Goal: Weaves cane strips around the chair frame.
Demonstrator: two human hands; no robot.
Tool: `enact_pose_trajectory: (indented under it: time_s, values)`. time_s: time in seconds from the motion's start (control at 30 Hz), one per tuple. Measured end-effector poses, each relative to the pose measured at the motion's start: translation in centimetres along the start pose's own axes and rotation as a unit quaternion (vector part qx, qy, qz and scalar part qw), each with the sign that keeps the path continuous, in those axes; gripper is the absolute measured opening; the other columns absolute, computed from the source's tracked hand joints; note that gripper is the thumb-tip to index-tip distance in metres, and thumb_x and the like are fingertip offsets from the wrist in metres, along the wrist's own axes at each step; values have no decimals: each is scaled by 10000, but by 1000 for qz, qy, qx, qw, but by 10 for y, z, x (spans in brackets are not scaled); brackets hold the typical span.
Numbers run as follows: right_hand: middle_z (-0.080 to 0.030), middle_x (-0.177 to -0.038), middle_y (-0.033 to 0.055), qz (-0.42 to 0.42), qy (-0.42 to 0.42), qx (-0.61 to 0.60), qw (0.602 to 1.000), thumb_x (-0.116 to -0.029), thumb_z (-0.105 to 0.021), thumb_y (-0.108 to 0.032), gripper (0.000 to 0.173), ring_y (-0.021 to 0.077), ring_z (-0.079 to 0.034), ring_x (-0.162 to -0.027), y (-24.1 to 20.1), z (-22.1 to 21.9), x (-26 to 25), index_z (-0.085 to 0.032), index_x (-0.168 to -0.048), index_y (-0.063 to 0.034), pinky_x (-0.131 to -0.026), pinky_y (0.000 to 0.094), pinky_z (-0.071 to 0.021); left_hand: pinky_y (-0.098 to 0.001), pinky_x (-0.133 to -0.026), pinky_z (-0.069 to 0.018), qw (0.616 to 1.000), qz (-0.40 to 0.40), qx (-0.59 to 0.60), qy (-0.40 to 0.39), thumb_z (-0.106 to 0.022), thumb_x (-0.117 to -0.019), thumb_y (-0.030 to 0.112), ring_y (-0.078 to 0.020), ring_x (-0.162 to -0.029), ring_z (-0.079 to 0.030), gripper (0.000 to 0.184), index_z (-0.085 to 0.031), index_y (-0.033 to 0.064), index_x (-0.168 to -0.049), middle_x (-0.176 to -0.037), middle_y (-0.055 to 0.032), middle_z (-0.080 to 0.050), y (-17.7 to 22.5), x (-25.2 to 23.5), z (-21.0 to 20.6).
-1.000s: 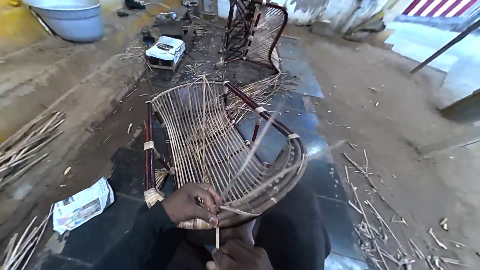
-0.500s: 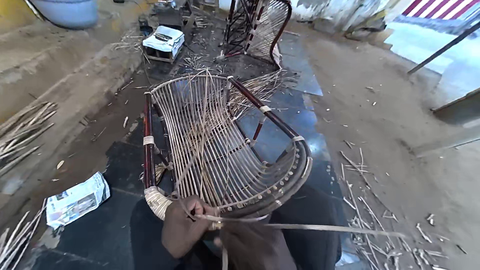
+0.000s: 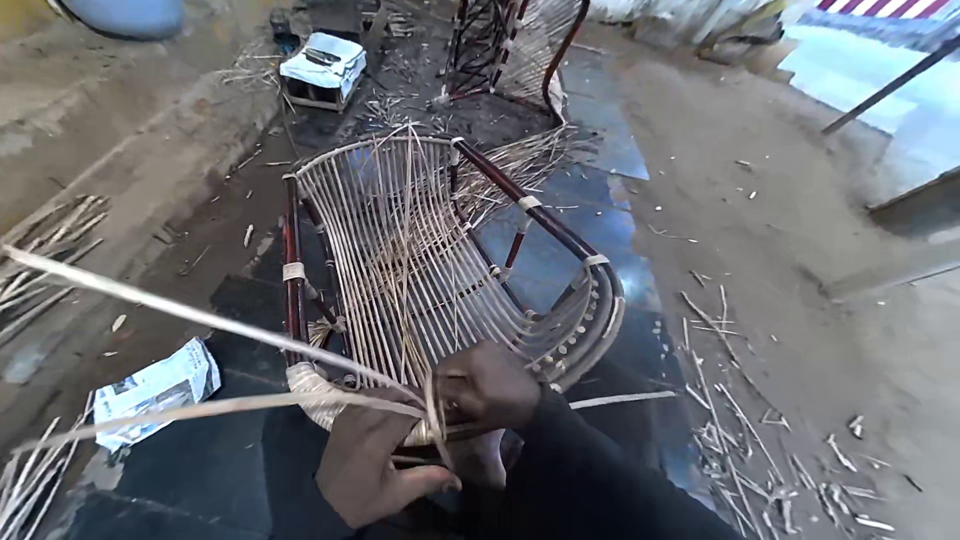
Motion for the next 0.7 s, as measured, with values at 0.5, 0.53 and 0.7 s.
enact_pose_trajectory:
  time_s: [0.5, 0.53, 0.7]
  values:
    - [-711, -742, 6, -99, 380, -428, 814, -1104, -473, -282, 337, 96, -667, -608, -27, -44, 132, -726, -1035, -70, -553, 298, -590, -470, -884, -545, 909, 134, 146, -367, -932, -705, 343, -242, -1013, -646, 537, -673, 64, -1085, -1075, -101, -682, -20, -58, -22]
    - [-732, -854, 61, -123, 382, -411, 819, -1066, -541, -158, 225, 138, -709, -723, -23, -67, 128, -690, -1100, 6, -655, 337, -628, -440, -800, -539, 890, 143, 188, -391, -953, -673, 271, -221, -902, -634, 511, -655, 38, -1017, -967, -106, -659, -23, -64, -28]
    - [-742, -883, 102, -147, 395, -346, 838, -827, -696, 54, 181, 95, -718, -769, -17, -108, 92, -705, -1003, 93, -742, 285, -632, -352, -695, -476, 851, 148, 234, -446, -957, -645, 186, -136, -740, -553, 470, -622, 18, -929, -801, -51, -580, -23, -74, -45]
Point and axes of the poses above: each hand's wrist, its own x-axis away from the middle knuckle, its own z-axis out of the back of the hand, y = z × x, the point moved 6 cm from there along -x, towards the middle knuckle
